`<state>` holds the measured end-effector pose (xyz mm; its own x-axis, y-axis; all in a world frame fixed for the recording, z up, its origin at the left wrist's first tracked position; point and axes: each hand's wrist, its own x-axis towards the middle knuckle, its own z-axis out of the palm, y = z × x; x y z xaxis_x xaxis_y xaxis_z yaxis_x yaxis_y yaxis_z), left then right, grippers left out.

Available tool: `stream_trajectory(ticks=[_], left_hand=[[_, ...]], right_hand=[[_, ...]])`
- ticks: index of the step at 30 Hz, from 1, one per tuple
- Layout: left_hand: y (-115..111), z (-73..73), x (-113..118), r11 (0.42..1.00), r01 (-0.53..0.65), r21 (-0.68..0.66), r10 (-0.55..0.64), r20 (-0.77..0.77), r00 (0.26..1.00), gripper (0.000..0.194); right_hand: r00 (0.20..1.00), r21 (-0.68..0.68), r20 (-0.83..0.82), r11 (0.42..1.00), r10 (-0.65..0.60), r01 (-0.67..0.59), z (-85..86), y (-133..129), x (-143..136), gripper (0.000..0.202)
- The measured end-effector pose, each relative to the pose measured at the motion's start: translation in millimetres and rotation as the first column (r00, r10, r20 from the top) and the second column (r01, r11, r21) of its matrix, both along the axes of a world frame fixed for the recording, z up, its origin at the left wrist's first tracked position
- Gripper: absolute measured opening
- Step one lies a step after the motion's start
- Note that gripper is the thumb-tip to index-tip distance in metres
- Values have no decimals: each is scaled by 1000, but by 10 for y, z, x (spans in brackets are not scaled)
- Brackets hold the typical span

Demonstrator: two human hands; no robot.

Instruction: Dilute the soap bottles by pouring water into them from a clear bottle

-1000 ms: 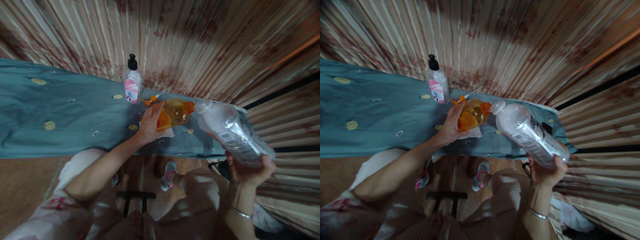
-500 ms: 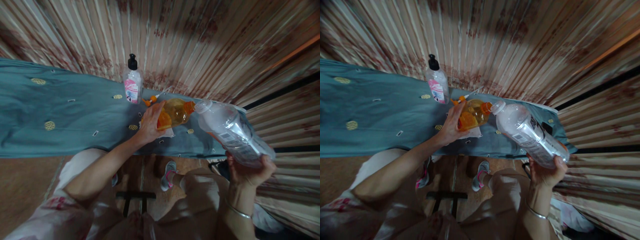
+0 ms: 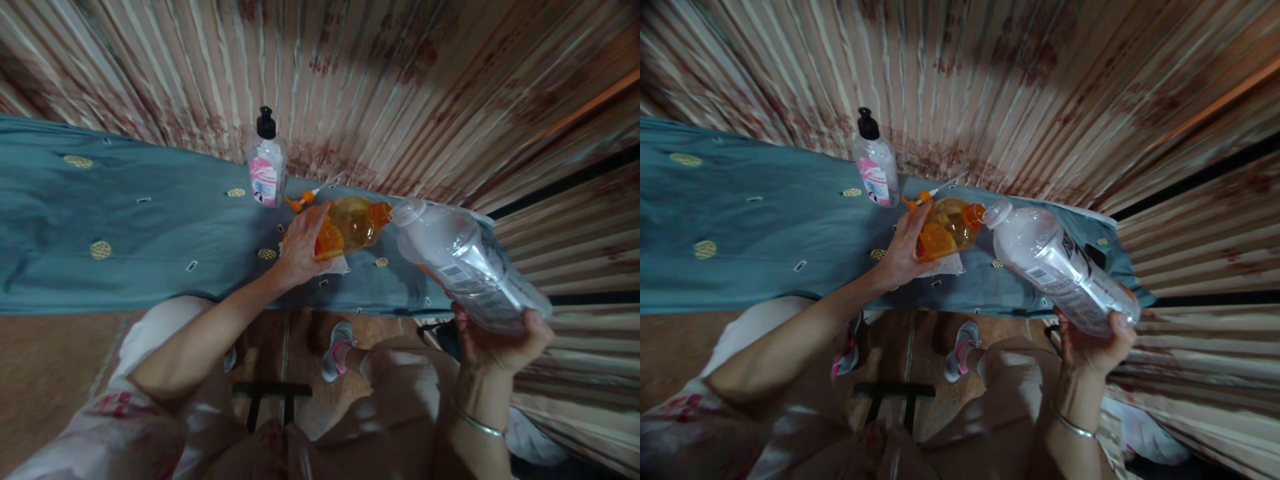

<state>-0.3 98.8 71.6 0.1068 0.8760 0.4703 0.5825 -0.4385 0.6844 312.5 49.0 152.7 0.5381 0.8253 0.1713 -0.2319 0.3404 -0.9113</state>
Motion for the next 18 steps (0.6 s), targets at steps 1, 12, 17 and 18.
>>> stream_trajectory(ticks=[1, 12, 17, 18], left_hand=[[-3, 1, 1, 1000, 0, 0, 0, 2, 1000, 107], [18, -31, -3, 1000, 0, 11, 0, 3, 1000, 107], [6, -12, 14, 1000, -7, 7, 7, 3, 1000, 105], [5, -10, 16, 1000, -6, 8, 6, 1, 1000, 105]], right_hand=[[1000, 1, 8, 1000, 9, -9, 2, 0, -3, 41], [1000, -23, -15, 1000, -10, 10, 6, -5, 4, 42], [1000, -32, -13, 999, -24, 23, 19, -12, -16, 44], [1000, -31, -18, 999, -24, 23, 21, -12, -18, 44]])
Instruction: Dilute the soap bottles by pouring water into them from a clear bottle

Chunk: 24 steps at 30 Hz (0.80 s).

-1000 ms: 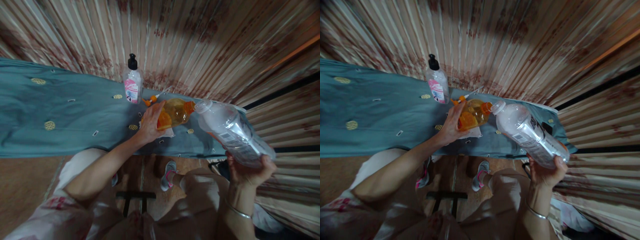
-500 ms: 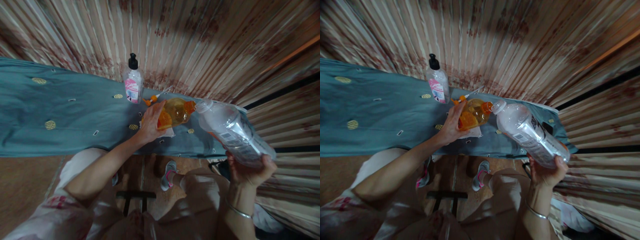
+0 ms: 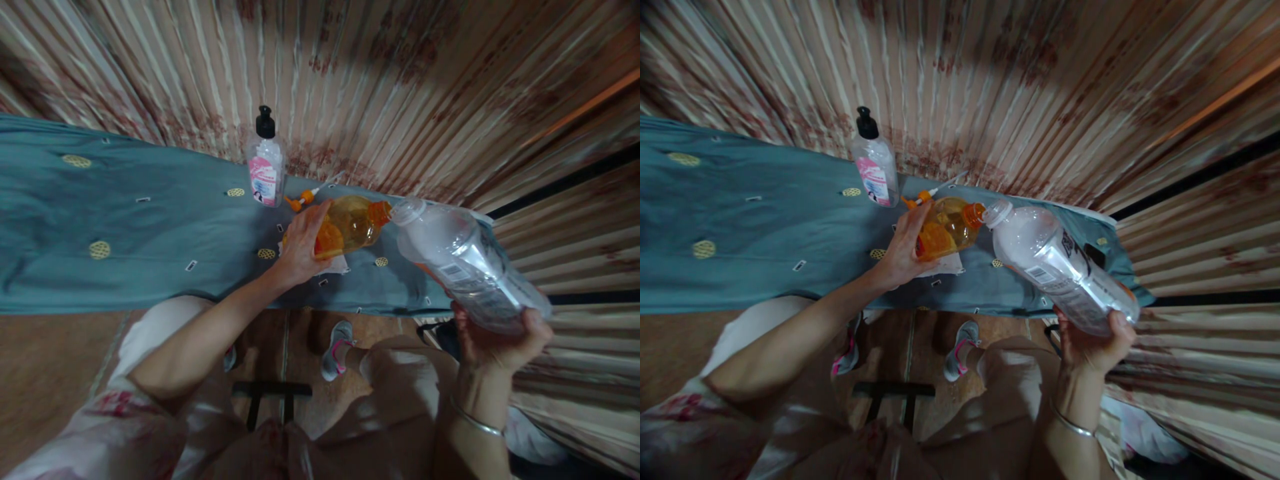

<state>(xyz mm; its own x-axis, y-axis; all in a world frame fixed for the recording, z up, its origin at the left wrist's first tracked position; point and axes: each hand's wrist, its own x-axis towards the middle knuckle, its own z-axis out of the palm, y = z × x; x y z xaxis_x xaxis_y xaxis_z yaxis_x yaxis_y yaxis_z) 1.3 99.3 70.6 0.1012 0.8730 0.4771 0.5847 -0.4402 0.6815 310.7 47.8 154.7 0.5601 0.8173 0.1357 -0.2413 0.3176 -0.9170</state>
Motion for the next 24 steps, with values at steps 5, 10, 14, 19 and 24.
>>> stream_trajectory(ticks=[5, 10, 14, 19, 24], left_hand=[[3, -2, -6, 1000, 1, -4, -1, 4, 1000, 108], [10, -15, -14, 1000, 7, 0, -7, 16, 1000, 108], [10, -26, -17, 1000, 10, 14, -10, 17, 1000, 107], [7, -28, -18, 1000, 13, 14, -13, -6, 1000, 107], [16, -46, -15, 1000, 6, 22, -6, 12, 1000, 107]], right_hand=[[1000, 9, -16, 1000, 1, 0, -10, 6, 12, 46], [1000, 23, 3, 999, 26, -26, -20, 21, 25, 47], [999, 24, 10, 999, 32, -32, -27, 20, 36, 46], [1000, -15, 21, 1000, 17, -17, -35, 0, 55, 45], [1000, -11, 16, 1000, 24, -24, -35, 0, 65, 42]])
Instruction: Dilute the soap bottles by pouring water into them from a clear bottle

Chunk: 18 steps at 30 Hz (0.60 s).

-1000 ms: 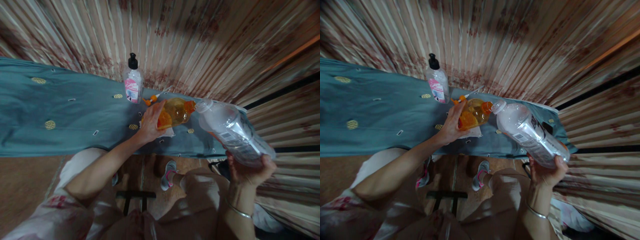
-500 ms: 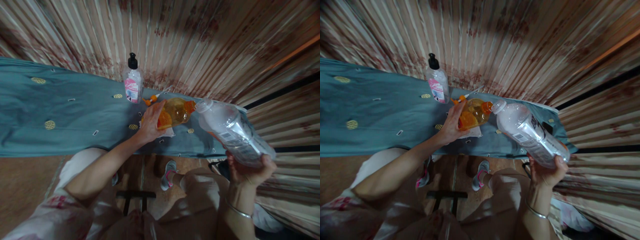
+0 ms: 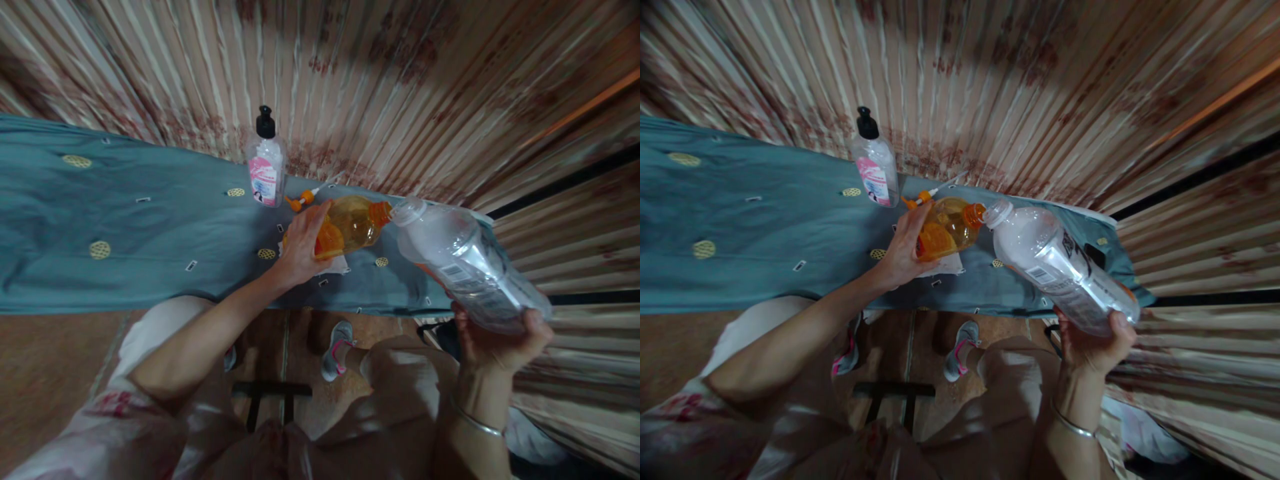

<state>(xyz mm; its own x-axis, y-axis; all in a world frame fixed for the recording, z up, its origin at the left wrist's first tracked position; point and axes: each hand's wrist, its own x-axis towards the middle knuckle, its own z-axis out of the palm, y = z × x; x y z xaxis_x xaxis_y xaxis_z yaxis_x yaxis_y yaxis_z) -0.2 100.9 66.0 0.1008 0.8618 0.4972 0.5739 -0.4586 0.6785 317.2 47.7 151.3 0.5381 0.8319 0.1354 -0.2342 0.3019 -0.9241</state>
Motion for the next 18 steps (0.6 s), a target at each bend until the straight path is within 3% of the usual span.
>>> stream_trajectory(ticks=[18], left_hand=[[-4, 6, -8, 1000, 4, -1, -4, -27, 1000, 106]], right_hand=[[1000, 16, 28, 1000, 2, -2, 5, 7, -17, 45]])
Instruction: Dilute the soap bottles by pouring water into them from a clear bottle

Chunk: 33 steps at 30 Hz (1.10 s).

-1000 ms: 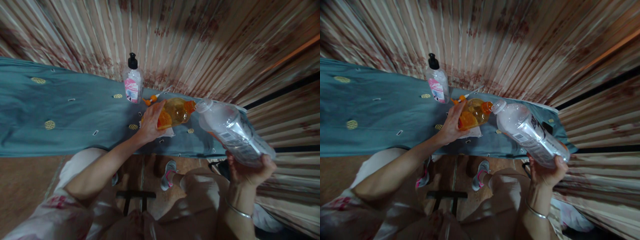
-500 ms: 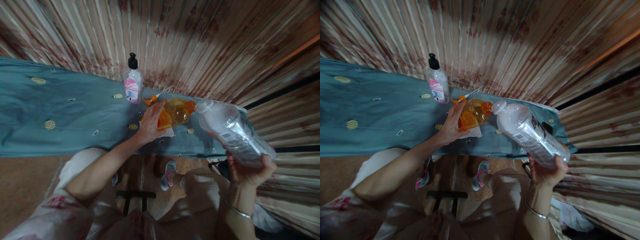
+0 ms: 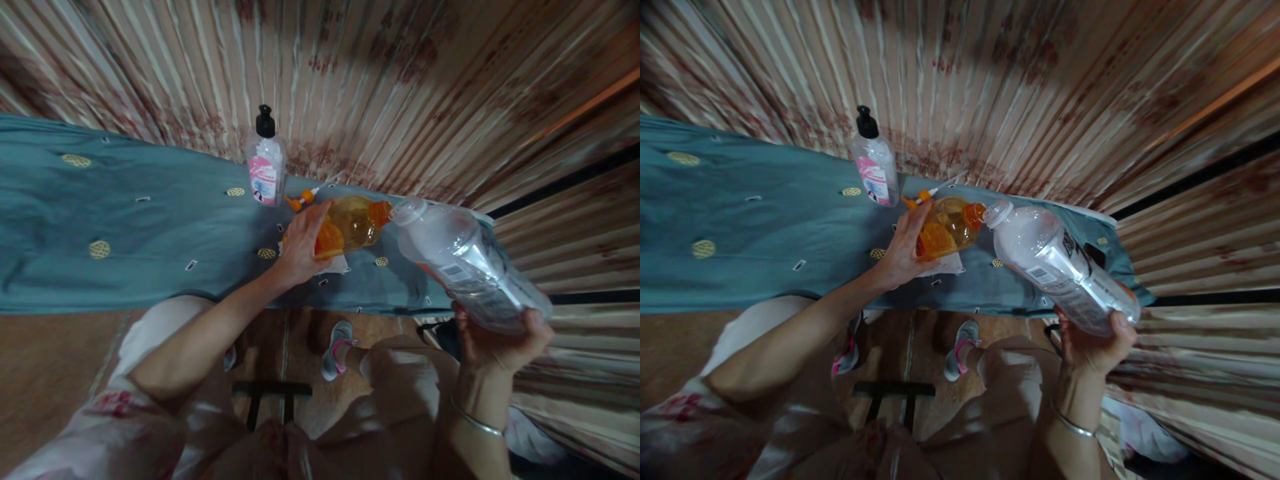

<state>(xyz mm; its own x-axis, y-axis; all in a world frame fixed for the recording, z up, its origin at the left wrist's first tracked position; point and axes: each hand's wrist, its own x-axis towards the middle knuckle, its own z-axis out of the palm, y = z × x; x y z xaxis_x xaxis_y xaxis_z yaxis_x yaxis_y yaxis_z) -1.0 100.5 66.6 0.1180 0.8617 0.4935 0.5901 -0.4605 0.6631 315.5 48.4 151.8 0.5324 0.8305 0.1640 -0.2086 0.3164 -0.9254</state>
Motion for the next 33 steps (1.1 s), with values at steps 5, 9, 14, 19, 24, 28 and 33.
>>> stream_trajectory(ticks=[5, 9, 14, 19, 24, 28, 33], left_hand=[[6, 4, -1, 1000, 2, 0, -2, 14, 1000, 107], [4, 2, 1, 1000, 1, -5, -1, 11, 1000, 107], [0, 2, 4, 1000, 0, -9, 0, 9, 1000, 107], [-3, 14, 5, 1000, 5, -7, -5, -5, 1000, 107], [-10, 34, 17, 1000, -6, -19, 6, 5, 1000, 106], [-13, 46, 22, 999, -9, -36, 10, 10, 1000, 105], [-17, 55, 22, 999, -9, -41, 9, 6, 1000, 105]], right_hand=[[1000, -32, -8, 999, -1, 0, 4, -5, -1, 48], [1000, -25, -18, 1000, -11, 10, 8, -5, -3, 49], [1000, -25, 3, 1000, -3, 3, 2, -5, 4, 50], [1000, -39, -6, 999, -14, 14, -2, -12, 1, 50], [999, -13, -28, 1000, -16, 15, 12, -11, -12, 47], [1000, -17, -23, 1000, -16, 16, 10, -9, -10, 47], [1000, -22, -14, 1000, -20, 20, 1, -8, -5, 52]])
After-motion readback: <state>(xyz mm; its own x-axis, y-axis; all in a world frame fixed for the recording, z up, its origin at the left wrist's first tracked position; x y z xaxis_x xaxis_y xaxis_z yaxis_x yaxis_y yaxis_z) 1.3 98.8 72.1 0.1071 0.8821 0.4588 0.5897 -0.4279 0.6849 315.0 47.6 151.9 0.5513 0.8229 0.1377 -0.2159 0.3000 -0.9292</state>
